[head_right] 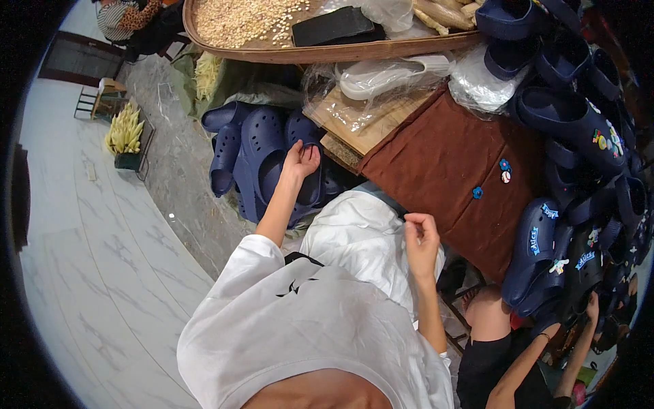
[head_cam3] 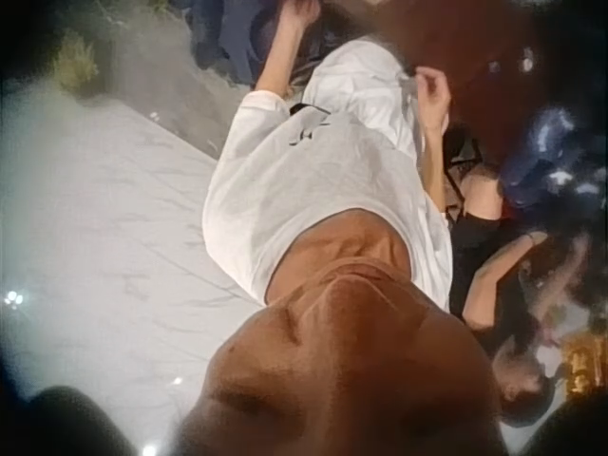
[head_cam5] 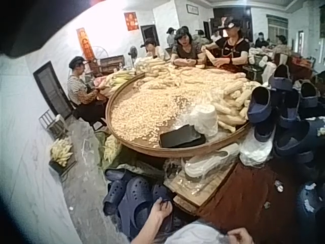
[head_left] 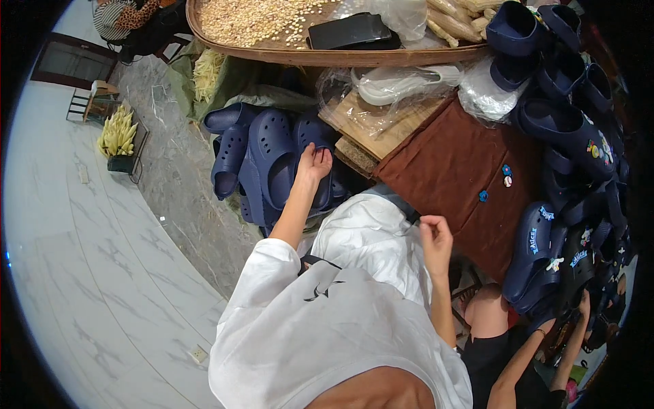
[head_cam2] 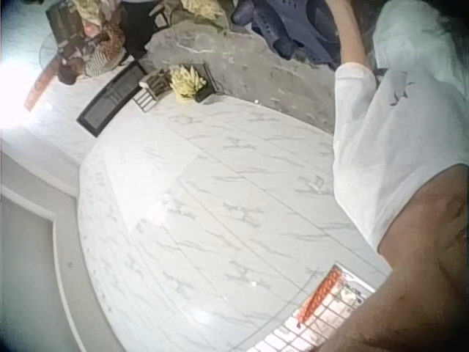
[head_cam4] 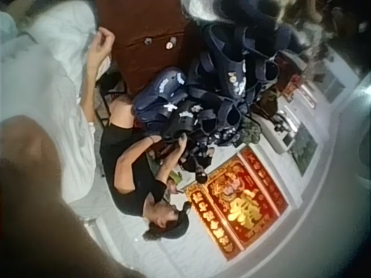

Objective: Attaching decorative plastic charms to the ventilation holes of blue clogs.

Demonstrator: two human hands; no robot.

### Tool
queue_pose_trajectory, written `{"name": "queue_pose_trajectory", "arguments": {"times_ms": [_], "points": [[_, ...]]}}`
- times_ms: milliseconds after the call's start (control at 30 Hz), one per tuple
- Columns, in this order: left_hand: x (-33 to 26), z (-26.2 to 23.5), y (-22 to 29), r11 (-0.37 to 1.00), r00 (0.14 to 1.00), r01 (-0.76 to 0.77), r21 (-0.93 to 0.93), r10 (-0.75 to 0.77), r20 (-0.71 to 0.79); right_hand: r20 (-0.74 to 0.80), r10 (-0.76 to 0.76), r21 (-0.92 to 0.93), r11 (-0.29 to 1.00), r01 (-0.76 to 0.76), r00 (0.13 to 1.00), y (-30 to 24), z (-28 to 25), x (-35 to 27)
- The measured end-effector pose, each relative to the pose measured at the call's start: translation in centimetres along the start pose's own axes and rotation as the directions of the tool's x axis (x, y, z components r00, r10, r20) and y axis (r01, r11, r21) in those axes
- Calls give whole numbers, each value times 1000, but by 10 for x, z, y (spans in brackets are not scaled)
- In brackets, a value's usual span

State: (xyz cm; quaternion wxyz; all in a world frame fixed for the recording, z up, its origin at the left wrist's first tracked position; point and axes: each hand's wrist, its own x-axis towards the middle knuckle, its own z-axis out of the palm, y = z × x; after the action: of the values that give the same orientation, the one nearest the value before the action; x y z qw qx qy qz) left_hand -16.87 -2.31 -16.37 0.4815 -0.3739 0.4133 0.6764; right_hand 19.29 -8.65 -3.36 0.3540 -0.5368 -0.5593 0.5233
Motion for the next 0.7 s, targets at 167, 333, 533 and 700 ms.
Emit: {"name": "queue_pose_trajectory", "arguments": {"times_ms": [167,333,533,700], "points": [[-13,-4,-2,999,1000,-10,39,9,22,20,40,-79,996,-39,999,16,10,-16],[-32,-24,19,992,998,48,-113,-44,44,62,-9,-123,992,16,998,5,21,-11],[-63,-44,33,963,990,140,-231,-128,66,116,-67,-152,985,84,991,-8,35,-4],[-94,-56,41,970,985,140,-198,-116,127,117,-91,-157,982,109,989,-15,32,-3]]}}
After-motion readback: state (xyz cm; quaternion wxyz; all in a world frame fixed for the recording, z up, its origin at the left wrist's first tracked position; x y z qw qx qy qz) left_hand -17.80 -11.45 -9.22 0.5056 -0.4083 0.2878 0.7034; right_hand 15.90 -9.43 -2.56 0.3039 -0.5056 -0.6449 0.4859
